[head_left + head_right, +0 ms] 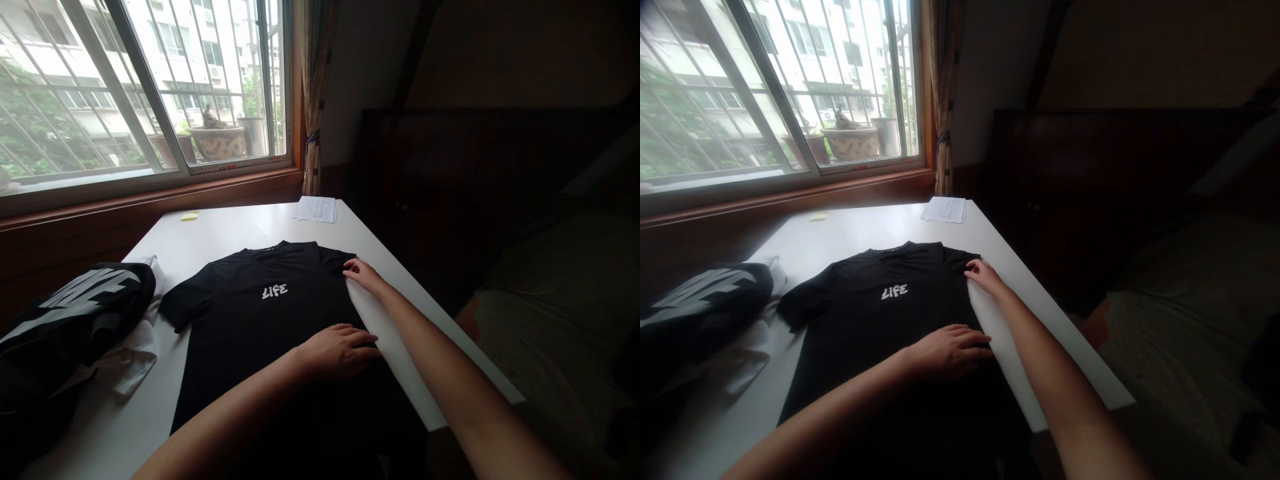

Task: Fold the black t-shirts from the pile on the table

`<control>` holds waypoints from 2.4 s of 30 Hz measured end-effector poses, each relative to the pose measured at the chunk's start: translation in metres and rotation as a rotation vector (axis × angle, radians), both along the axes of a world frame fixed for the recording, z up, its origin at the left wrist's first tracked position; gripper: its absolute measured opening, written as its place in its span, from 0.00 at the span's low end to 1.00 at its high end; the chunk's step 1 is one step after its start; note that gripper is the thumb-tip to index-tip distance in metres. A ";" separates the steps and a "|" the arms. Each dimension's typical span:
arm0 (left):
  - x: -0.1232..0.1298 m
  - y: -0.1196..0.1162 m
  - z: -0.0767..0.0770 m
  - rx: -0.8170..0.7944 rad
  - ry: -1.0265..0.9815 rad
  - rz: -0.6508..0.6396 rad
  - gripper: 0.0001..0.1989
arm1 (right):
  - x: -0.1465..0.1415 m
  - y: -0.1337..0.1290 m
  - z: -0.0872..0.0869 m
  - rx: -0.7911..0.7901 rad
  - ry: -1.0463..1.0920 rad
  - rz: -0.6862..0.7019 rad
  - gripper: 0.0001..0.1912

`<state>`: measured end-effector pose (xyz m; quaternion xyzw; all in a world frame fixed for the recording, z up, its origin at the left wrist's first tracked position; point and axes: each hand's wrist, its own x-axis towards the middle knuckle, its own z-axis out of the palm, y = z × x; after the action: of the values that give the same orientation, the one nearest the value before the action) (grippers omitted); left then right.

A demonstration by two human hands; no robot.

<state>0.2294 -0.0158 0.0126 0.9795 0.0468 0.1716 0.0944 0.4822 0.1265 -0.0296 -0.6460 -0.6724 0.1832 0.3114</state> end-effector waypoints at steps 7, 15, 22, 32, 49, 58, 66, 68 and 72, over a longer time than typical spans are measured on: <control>0.007 0.055 -0.013 0.036 -0.040 0.428 0.23 | 0.003 0.009 -0.013 0.081 -0.096 -0.226 0.18; 0.018 0.075 -0.032 0.074 0.090 0.519 0.26 | 0.008 0.028 -0.018 0.141 0.018 -0.207 0.07; 0.019 0.067 -0.023 0.014 0.150 0.471 0.29 | 0.012 0.038 -0.018 0.128 0.147 -0.161 0.07; 0.029 0.062 -0.016 -0.057 0.194 0.522 0.33 | 0.014 0.037 -0.014 0.061 0.212 -0.088 0.10; 0.016 0.028 -0.027 -0.015 0.091 0.336 0.32 | 0.020 0.048 -0.018 0.053 0.235 -0.135 0.11; 0.035 0.026 -0.023 0.088 0.071 0.189 0.28 | 0.025 0.056 -0.005 -0.061 0.297 -0.083 0.12; 0.032 0.019 -0.019 -0.025 0.056 0.100 0.29 | 0.027 0.054 0.003 -0.091 0.392 -0.119 0.13; 0.029 0.025 -0.015 -0.050 0.059 0.091 0.28 | 0.028 0.050 0.004 -0.087 0.414 -0.109 0.12; 0.025 0.044 -0.014 -0.054 -0.002 0.252 0.24 | 0.030 0.039 0.009 -0.076 0.451 -0.070 0.12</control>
<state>0.2542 0.0280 -0.0011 0.9628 0.1742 0.1817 0.0984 0.5119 0.1657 -0.0210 -0.6229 -0.5556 0.3372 0.4356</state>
